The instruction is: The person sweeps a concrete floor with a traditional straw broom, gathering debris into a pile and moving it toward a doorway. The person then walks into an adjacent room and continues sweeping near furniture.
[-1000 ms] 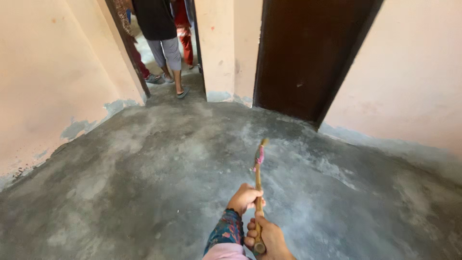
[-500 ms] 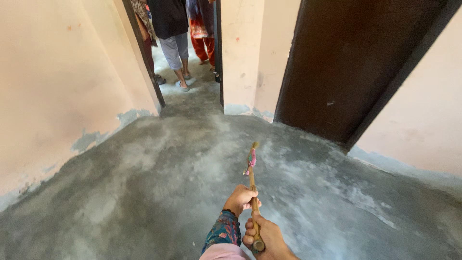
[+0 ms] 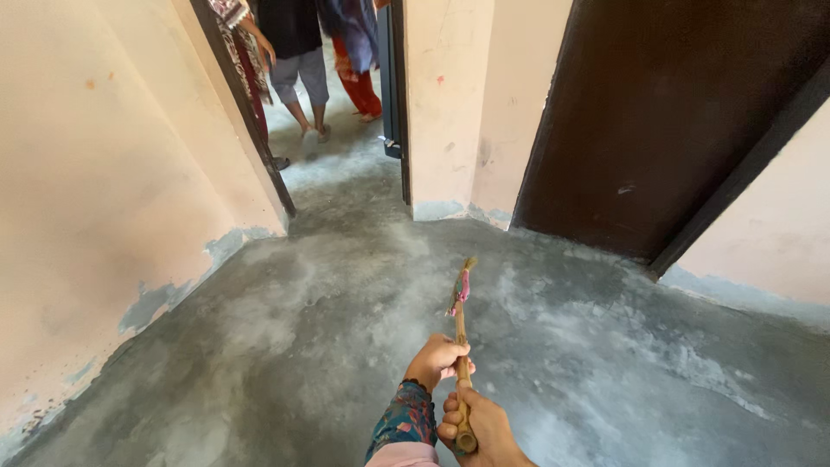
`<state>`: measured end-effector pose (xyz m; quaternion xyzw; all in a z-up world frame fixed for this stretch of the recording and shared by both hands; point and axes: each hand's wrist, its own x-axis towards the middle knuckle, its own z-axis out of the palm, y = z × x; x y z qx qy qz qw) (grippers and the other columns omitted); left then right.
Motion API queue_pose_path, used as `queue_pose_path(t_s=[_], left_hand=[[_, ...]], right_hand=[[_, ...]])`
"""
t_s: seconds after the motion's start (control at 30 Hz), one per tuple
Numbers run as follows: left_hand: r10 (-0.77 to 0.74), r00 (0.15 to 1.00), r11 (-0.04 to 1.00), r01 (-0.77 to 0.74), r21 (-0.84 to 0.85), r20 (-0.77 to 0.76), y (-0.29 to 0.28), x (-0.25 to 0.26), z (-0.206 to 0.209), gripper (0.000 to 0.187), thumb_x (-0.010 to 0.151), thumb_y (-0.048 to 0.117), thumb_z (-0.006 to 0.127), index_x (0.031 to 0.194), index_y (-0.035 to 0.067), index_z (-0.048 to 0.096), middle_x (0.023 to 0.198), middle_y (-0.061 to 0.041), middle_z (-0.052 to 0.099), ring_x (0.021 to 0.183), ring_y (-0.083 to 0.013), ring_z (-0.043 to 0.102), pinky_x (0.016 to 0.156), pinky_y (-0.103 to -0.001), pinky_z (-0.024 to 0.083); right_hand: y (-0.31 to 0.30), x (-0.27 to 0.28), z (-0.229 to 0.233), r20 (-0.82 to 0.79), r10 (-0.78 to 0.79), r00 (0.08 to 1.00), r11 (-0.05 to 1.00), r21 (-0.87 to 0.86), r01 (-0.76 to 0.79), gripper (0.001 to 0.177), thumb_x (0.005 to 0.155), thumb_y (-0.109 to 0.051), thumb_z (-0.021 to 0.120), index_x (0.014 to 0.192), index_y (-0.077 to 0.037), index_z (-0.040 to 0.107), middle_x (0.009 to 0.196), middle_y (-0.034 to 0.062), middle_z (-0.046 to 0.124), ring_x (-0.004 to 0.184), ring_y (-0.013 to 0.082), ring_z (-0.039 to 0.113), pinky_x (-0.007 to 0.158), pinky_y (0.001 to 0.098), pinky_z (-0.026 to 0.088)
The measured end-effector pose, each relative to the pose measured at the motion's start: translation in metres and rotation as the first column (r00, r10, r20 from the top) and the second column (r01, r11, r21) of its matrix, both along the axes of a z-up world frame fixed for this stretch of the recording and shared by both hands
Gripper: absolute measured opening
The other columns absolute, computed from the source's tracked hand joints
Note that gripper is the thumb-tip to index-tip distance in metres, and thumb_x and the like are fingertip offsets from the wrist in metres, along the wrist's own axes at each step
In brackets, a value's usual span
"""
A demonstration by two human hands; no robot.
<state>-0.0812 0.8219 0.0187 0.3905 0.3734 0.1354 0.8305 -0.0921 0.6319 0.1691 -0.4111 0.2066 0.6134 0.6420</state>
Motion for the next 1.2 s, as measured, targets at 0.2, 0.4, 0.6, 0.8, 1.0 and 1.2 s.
queue_pose_path(t_s=[0.2,0.4,0.6,0.8,1.0,1.2], left_hand=[[-0.027,1.0,1.0,0.027,0.014,-0.012,0.061,-0.006,0.019,0.028,0.094,0.005,0.069,0.107,-0.017,0.06,0.09,-0.021,0.067,0.074,-0.032,0.073,0.067,-0.042,0.065],[-0.057,0.998,0.998,0.056,0.024,0.006,0.139,0.023,0.004,0.027,0.094,0.005,0.07,0.105,-0.017,0.06,0.088,-0.02,0.066,0.074,-0.0321,0.072,0.068,-0.044,0.067],[-0.092,0.995,0.995,0.09,0.047,0.033,0.225,0.053,-0.019,0.024,0.092,0.004,0.068,0.102,-0.016,0.06,0.085,-0.021,0.066,0.071,-0.0332,0.072,0.064,-0.044,0.064],[-0.101,0.995,0.995,0.102,0.015,-0.026,0.281,0.083,-0.021,0.024,0.093,0.005,0.068,0.103,-0.016,0.061,0.084,-0.02,0.068,0.071,-0.0319,0.073,0.067,-0.043,0.065],[-0.179,0.983,0.984,0.179,-0.015,-0.029,0.332,0.144,-0.05,0.021,0.092,0.004,0.068,0.1,-0.013,0.06,0.081,-0.019,0.066,0.068,-0.0319,0.071,0.065,-0.043,0.064],[-0.258,0.963,0.966,0.256,-0.028,-0.073,0.397,0.204,-0.088,0.021,0.093,0.005,0.069,0.102,-0.012,0.061,0.081,-0.017,0.065,0.065,-0.0308,0.07,0.061,-0.042,0.064]], right_hand=[[0.071,-0.012,0.022,0.095,-0.01,0.995,0.996,-0.082,0.017,0.022,0.107,-0.024,0.044,0.102,-0.003,0.049,0.077,0.0063,0.048,0.056,0.0134,0.041,0.044,0.0307,0.036],[0.143,0.01,0.01,0.071,-0.019,0.997,0.999,-0.043,0.022,0.025,0.106,-0.027,0.047,0.099,-0.003,0.049,0.076,0.0055,0.048,0.055,0.0136,0.042,0.044,0.0299,0.036],[0.227,0.036,-0.006,0.066,-0.054,0.996,0.998,0.026,0.053,0.02,0.104,-0.023,0.049,0.101,-0.004,0.052,0.076,0.0066,0.05,0.055,0.015,0.044,0.044,0.0307,0.038],[0.283,0.058,-0.004,0.074,-0.107,0.992,0.994,0.003,0.107,0.022,0.103,-0.026,0.052,0.102,-0.005,0.052,0.076,0.006,0.051,0.054,0.0147,0.045,0.044,0.03,0.037],[0.342,0.101,-0.022,0.09,-0.185,0.979,0.982,-0.013,0.187,0.025,0.102,-0.028,0.057,0.1,-0.003,0.053,0.075,0.0066,0.05,0.053,0.0149,0.044,0.044,0.0299,0.037],[0.423,0.141,-0.042,0.08,-0.288,0.954,0.955,-0.044,0.292,0.023,0.101,-0.025,0.056,0.099,-0.002,0.055,0.074,0.0068,0.051,0.052,0.0147,0.043,0.043,0.0295,0.036]])
